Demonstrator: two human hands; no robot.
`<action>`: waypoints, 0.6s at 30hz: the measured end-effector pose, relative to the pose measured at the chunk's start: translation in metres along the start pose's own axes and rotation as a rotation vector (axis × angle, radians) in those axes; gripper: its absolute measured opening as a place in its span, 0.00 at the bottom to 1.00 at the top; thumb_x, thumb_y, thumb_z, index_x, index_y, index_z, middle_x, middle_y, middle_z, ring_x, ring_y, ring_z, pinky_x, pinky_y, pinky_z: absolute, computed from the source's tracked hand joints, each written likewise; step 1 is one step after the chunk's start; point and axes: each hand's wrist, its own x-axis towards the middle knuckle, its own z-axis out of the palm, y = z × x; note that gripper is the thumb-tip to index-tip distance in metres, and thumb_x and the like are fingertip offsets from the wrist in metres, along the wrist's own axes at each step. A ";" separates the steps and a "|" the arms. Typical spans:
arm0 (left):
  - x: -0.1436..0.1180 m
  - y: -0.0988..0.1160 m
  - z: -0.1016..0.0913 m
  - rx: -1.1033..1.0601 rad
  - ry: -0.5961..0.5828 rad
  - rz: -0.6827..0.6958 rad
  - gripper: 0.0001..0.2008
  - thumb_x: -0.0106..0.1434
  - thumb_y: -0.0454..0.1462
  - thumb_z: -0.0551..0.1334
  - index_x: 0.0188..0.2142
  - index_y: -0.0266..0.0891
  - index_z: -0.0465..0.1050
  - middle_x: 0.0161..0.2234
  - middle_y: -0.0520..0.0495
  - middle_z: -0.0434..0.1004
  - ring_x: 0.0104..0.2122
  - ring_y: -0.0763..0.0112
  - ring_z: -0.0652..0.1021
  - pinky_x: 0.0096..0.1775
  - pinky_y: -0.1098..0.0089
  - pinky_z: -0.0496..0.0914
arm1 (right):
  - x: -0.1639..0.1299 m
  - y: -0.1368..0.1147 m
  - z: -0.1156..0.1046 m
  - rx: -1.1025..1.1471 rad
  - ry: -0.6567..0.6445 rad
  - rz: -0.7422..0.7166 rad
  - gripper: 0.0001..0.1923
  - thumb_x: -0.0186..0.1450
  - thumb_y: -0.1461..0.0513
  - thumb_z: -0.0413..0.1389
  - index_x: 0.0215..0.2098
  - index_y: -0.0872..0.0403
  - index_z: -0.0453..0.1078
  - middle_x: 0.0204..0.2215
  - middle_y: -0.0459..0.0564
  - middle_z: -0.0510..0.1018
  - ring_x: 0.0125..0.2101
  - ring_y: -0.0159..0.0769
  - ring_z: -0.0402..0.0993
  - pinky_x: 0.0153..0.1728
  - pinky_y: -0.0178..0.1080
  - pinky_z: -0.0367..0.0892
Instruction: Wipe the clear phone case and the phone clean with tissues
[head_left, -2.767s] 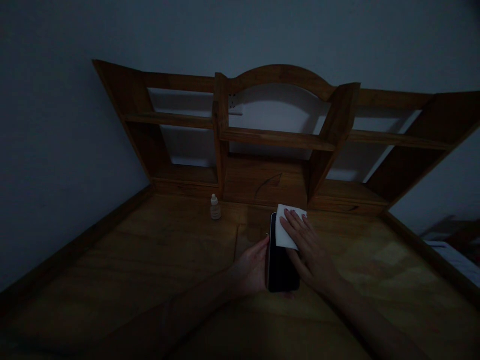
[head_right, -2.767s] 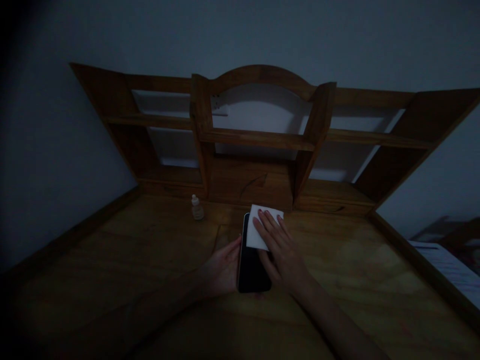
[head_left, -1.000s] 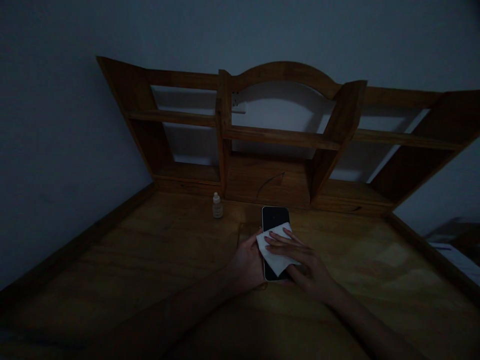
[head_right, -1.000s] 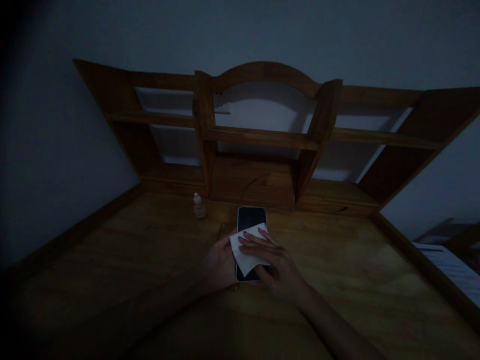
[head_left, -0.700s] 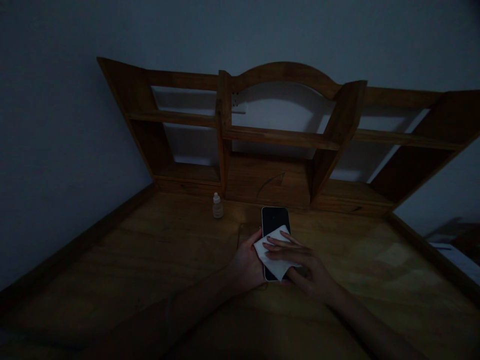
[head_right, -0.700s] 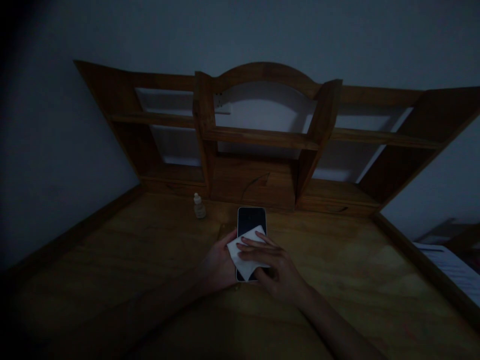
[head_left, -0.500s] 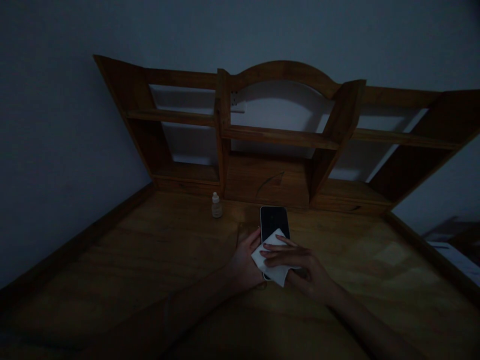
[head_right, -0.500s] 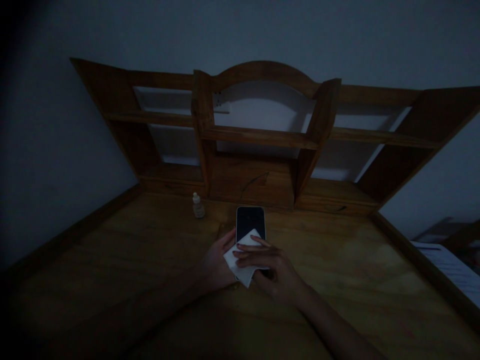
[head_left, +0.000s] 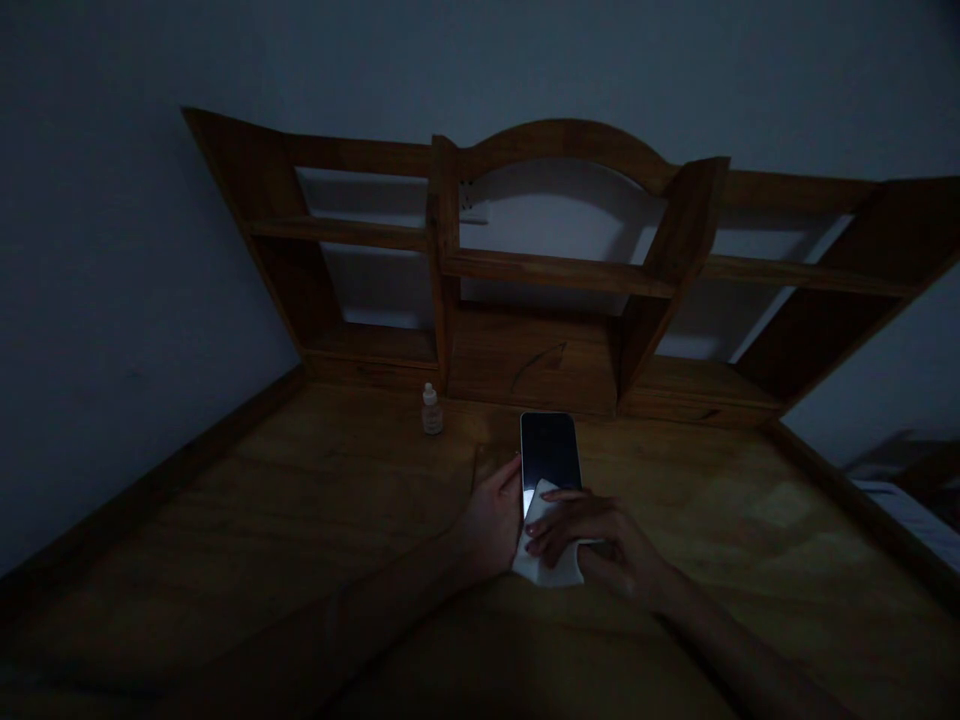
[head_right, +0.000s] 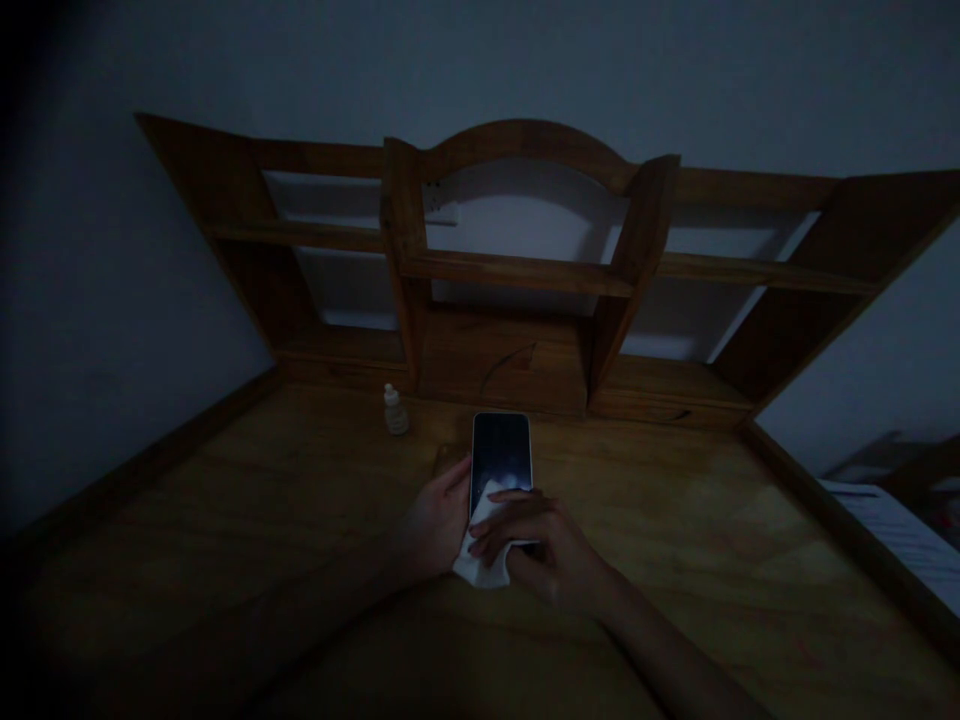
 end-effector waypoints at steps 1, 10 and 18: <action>-0.002 0.001 0.003 0.005 -0.022 -0.019 0.23 0.69 0.51 0.48 0.33 0.38 0.73 0.21 0.50 0.67 0.18 0.72 0.66 0.23 0.70 0.60 | 0.000 -0.001 0.000 0.000 0.005 -0.002 0.13 0.67 0.61 0.50 0.36 0.50 0.78 0.36 0.48 0.84 0.43 0.40 0.80 0.58 0.51 0.63; -0.004 0.006 0.007 -0.070 -0.043 -0.040 0.22 0.69 0.49 0.50 0.28 0.38 0.71 0.25 0.48 0.69 0.25 0.70 0.70 0.35 0.67 0.66 | 0.000 -0.001 0.001 -0.056 0.058 -0.053 0.19 0.71 0.59 0.45 0.30 0.51 0.75 0.29 0.48 0.82 0.34 0.37 0.79 0.51 0.47 0.68; -0.007 0.008 0.010 -0.102 -0.079 -0.047 0.21 0.68 0.48 0.52 0.30 0.37 0.73 0.27 0.47 0.72 0.28 0.68 0.73 0.39 0.65 0.66 | -0.006 0.008 -0.002 -0.119 0.121 -0.090 0.19 0.71 0.60 0.43 0.30 0.51 0.73 0.27 0.49 0.79 0.32 0.39 0.77 0.45 0.48 0.70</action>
